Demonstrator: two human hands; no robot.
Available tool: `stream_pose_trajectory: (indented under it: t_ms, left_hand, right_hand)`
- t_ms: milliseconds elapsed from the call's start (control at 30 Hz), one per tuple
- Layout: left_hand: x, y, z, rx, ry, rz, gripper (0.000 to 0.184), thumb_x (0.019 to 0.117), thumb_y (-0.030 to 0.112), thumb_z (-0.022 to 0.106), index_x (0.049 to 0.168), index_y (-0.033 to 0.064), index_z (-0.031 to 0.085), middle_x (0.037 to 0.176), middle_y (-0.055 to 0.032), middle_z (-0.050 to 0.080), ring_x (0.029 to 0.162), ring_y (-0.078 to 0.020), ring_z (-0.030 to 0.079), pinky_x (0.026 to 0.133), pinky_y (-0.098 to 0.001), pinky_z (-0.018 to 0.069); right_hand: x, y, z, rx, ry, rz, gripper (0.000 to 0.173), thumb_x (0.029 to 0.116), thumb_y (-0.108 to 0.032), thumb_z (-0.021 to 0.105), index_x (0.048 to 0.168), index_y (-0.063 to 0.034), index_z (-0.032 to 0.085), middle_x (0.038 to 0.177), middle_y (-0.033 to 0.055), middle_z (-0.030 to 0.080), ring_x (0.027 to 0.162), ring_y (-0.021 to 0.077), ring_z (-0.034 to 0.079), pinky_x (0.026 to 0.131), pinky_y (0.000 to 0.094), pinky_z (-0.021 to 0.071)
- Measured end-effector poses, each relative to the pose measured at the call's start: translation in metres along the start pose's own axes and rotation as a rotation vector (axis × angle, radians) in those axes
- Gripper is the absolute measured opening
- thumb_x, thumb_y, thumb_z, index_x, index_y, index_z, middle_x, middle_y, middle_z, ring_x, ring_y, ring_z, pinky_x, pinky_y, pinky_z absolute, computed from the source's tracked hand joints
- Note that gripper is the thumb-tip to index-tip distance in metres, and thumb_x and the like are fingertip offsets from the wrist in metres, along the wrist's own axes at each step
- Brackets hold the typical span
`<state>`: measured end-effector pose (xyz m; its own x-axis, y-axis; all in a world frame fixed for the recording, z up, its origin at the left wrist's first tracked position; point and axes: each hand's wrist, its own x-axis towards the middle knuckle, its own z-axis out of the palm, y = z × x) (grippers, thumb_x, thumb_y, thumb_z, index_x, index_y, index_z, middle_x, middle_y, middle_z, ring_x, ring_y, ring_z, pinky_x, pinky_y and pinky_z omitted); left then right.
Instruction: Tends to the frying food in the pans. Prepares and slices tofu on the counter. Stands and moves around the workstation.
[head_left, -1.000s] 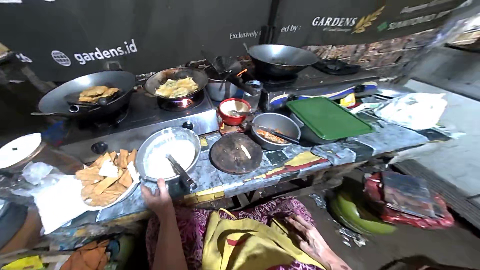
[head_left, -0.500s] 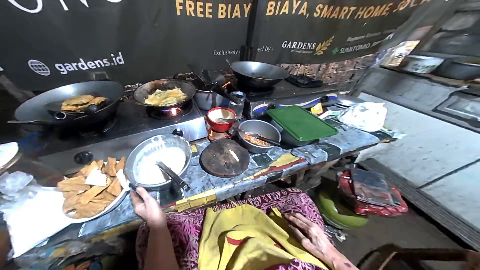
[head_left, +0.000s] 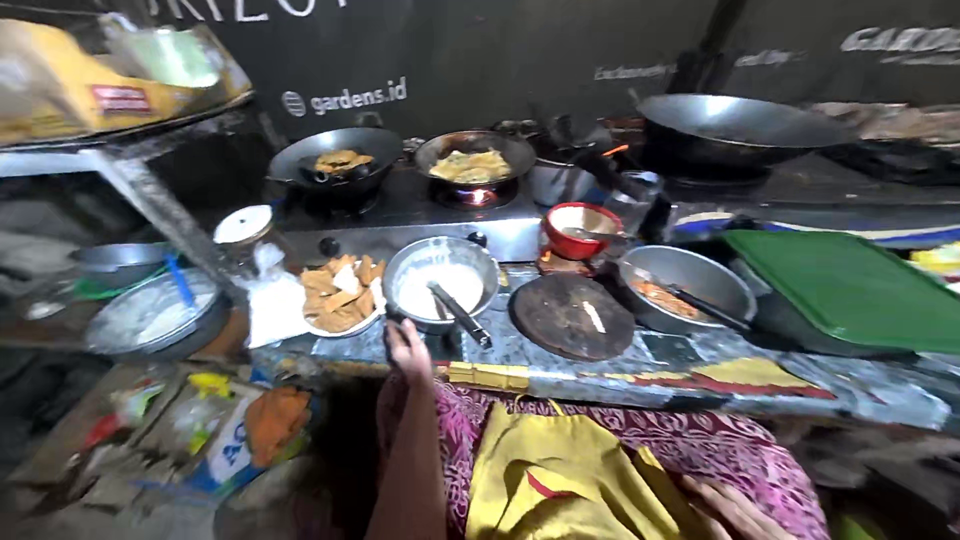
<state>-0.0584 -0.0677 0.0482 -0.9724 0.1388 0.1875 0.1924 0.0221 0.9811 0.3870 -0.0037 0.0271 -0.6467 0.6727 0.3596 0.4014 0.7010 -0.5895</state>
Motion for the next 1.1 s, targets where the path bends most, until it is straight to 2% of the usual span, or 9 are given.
stream_pose_trajectory:
  t_ms: [100, 233, 333, 433, 533, 633, 767, 967, 1100]
  left_hand:
    - [-0.003, 0.001, -0.008, 0.070, -0.007, 0.035, 0.052, 0.1086, 0.017, 0.048, 0.148, -0.0160, 0.039, 0.149, -0.0368, 0.044, 0.143, -0.0401, 0.045, 0.121, -0.0418, 0.0330]
    - [-0.004, -0.006, -0.017, 0.166, 0.008, 0.125, 0.044, 0.1067, 0.016, 0.051, 0.134, -0.0184, 0.054, 0.133, -0.0383, 0.057, 0.128, -0.0419, 0.057, 0.113, -0.0450, 0.0425]
    - [-0.006, 0.010, -0.026, 0.195, 0.020, 0.123, 0.033, 0.1048, 0.015, 0.055, 0.110, -0.0155, 0.067, 0.099, -0.0267, 0.069, 0.093, -0.0255, 0.067, 0.089, -0.0388, 0.0530]
    - [-0.006, 0.014, -0.038, 0.206, -0.052, 0.119, 0.026, 0.1025, 0.010, 0.057, 0.104, -0.0139, 0.067, 0.084, -0.0182, 0.068, 0.072, -0.0145, 0.063, 0.073, -0.0329, 0.0552]
    - [-0.007, -0.003, -0.048, 0.235, -0.102, 0.164, 0.022, 0.0981, 0.002, 0.056, 0.100, -0.0168, 0.067, 0.081, -0.0218, 0.068, 0.068, -0.0215, 0.066, 0.070, -0.0397, 0.0574]
    - [-0.002, -0.001, -0.051, 0.198, -0.128, 0.153, 0.023, 0.0989, 0.005, 0.053, 0.101, -0.0142, 0.065, 0.077, -0.0134, 0.065, 0.065, -0.0125, 0.062, 0.067, -0.0318, 0.0563]
    - [0.004, 0.006, -0.059, 0.211, -0.153, 0.134, 0.024, 0.1013, 0.006, 0.055, 0.104, -0.0156, 0.064, 0.085, -0.0167, 0.065, 0.071, -0.0123, 0.060, 0.070, -0.0308, 0.0532]
    - [0.011, 0.019, -0.065, 0.255, -0.090, 0.314, 0.021, 0.0979, 0.000, 0.058, 0.106, -0.0174, 0.067, 0.093, -0.0235, 0.071, 0.081, -0.0162, 0.068, 0.079, -0.0297, 0.0568]
    - [0.028, 0.029, -0.074, 0.244, 0.065, 0.469, 0.018, 0.0939, -0.002, 0.057, 0.100, -0.0153, 0.069, 0.088, -0.0198, 0.071, 0.076, -0.0120, 0.068, 0.074, -0.0255, 0.0569]
  right_hand:
    - [0.004, -0.001, -0.003, 0.033, -0.007, -0.012, 0.028, 0.0979, -0.003, 0.055, 0.115, 0.0136, 0.070, 0.115, 0.0341, 0.068, 0.108, 0.0430, 0.068, 0.100, 0.0453, 0.0528]
    - [0.006, 0.010, 0.003, 0.061, -0.004, -0.053, 0.027, 0.0950, -0.001, 0.056, 0.112, 0.0151, 0.070, 0.113, 0.0348, 0.068, 0.107, 0.0452, 0.069, 0.099, 0.0480, 0.0533]
    - [0.012, 0.010, 0.008, 0.064, 0.037, -0.068, 0.029, 0.0923, -0.002, 0.056, 0.110, 0.0140, 0.072, 0.111, 0.0332, 0.070, 0.104, 0.0430, 0.070, 0.097, 0.0456, 0.0541]
    - [0.021, 0.011, 0.009, 0.074, 0.103, -0.045, 0.029, 0.0909, -0.005, 0.056, 0.106, 0.0132, 0.073, 0.109, 0.0302, 0.071, 0.103, 0.0373, 0.071, 0.096, 0.0402, 0.0548]
    - [0.044, 0.015, 0.013, 0.067, 0.177, -0.011, 0.029, 0.0889, -0.009, 0.056, 0.100, 0.0100, 0.076, 0.104, 0.0252, 0.074, 0.099, 0.0315, 0.072, 0.093, 0.0370, 0.0563]
    - [0.088, 0.022, 0.013, 0.043, 0.212, -0.027, 0.028, 0.0883, -0.011, 0.056, 0.096, 0.0077, 0.076, 0.099, 0.0221, 0.074, 0.093, 0.0285, 0.072, 0.087, 0.0380, 0.0575]
    - [0.160, 0.016, 0.014, 0.019, 0.160, 0.035, 0.022, 0.0886, -0.004, 0.058, 0.094, 0.0098, 0.074, 0.097, 0.0255, 0.072, 0.088, 0.0363, 0.071, 0.081, 0.0514, 0.0571]
    - [0.253, 0.016, 0.031, -0.185, -0.097, 0.394, 0.025, 0.0980, -0.012, 0.063, 0.112, 0.0061, 0.073, 0.124, 0.0316, 0.064, 0.113, 0.0506, 0.063, 0.097, 0.0687, 0.0464]
    - [0.284, 0.026, 0.050, -0.379, -0.232, 0.527, 0.036, 0.1001, -0.025, 0.065, 0.115, 0.0081, 0.070, 0.133, 0.0356, 0.058, 0.121, 0.0547, 0.058, 0.096, 0.0717, 0.0446]
